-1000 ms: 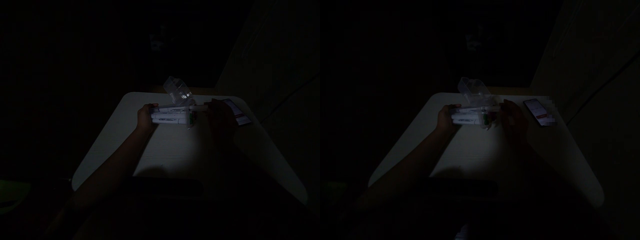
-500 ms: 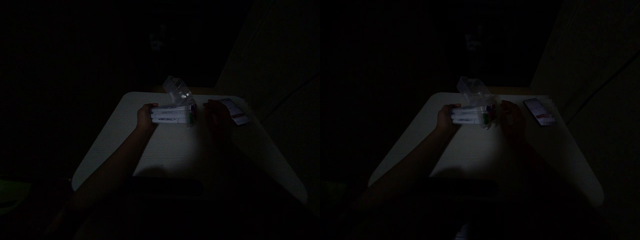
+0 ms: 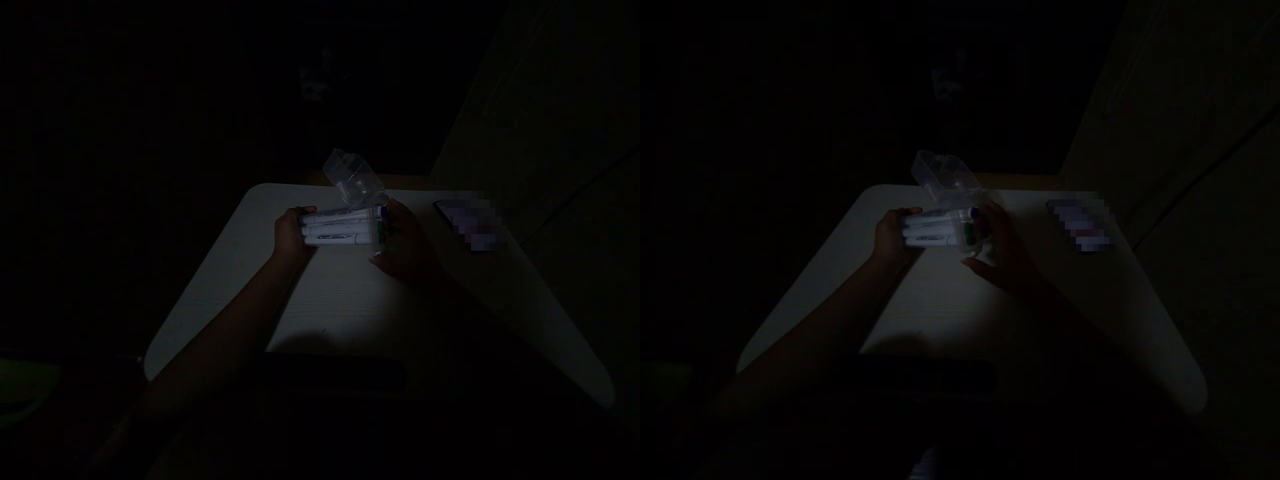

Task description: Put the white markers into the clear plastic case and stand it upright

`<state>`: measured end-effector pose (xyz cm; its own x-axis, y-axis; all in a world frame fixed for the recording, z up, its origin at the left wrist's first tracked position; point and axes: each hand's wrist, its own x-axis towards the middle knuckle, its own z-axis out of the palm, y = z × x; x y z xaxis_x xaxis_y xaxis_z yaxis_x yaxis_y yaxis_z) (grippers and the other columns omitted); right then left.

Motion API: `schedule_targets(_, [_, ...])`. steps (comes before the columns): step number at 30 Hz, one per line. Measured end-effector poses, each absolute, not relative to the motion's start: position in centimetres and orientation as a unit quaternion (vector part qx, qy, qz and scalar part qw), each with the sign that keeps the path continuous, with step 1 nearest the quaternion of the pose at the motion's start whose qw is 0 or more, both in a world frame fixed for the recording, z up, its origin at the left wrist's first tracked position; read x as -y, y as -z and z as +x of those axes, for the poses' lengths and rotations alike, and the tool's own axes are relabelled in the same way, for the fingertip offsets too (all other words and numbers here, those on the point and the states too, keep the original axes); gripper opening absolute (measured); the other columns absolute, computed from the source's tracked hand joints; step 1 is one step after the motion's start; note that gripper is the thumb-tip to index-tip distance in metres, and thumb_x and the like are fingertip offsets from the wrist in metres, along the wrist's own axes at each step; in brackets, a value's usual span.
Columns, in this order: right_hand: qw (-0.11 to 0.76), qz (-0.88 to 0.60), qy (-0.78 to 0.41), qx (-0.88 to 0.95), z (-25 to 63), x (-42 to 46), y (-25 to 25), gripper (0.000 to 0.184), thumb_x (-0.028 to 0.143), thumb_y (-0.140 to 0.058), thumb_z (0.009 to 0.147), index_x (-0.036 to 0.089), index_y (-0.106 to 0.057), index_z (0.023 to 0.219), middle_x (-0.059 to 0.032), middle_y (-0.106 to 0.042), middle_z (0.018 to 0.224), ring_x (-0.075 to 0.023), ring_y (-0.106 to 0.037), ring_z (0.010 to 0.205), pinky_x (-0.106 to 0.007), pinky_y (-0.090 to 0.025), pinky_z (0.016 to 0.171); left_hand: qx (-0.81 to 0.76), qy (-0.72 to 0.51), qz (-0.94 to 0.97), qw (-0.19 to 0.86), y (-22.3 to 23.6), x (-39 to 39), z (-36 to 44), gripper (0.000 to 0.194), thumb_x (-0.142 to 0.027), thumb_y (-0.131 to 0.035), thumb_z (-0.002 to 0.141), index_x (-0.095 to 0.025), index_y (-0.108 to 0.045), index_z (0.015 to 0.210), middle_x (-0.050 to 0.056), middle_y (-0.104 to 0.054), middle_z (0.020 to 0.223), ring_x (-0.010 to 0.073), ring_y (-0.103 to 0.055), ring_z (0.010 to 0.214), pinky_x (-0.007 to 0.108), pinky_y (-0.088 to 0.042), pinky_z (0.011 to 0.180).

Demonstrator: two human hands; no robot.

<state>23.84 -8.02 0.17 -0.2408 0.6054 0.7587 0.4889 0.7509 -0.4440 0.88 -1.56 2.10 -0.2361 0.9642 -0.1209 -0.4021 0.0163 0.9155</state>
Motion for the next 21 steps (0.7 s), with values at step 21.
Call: schedule_targets(21, [0.540, -0.408, 0.046, 0.735, 23.8, 9.3, -2.3, 0.073, 0.070, -0.067, 0.079, 0.032, -0.054, 0.140, -0.0112, -0.060, 0.140, -0.0320, -0.057, 0.133, -0.055, -0.050, 0.111, -0.422, -0.612, 0.548, 0.383, -1.6, 3.2, 1.3, 0.045, -0.063, -0.060, 0.084, -0.019, -0.070, 0.078, 0.008, -0.069, 0.086, 0.0210, -0.063, 0.085, 0.030, -0.048, 0.072])
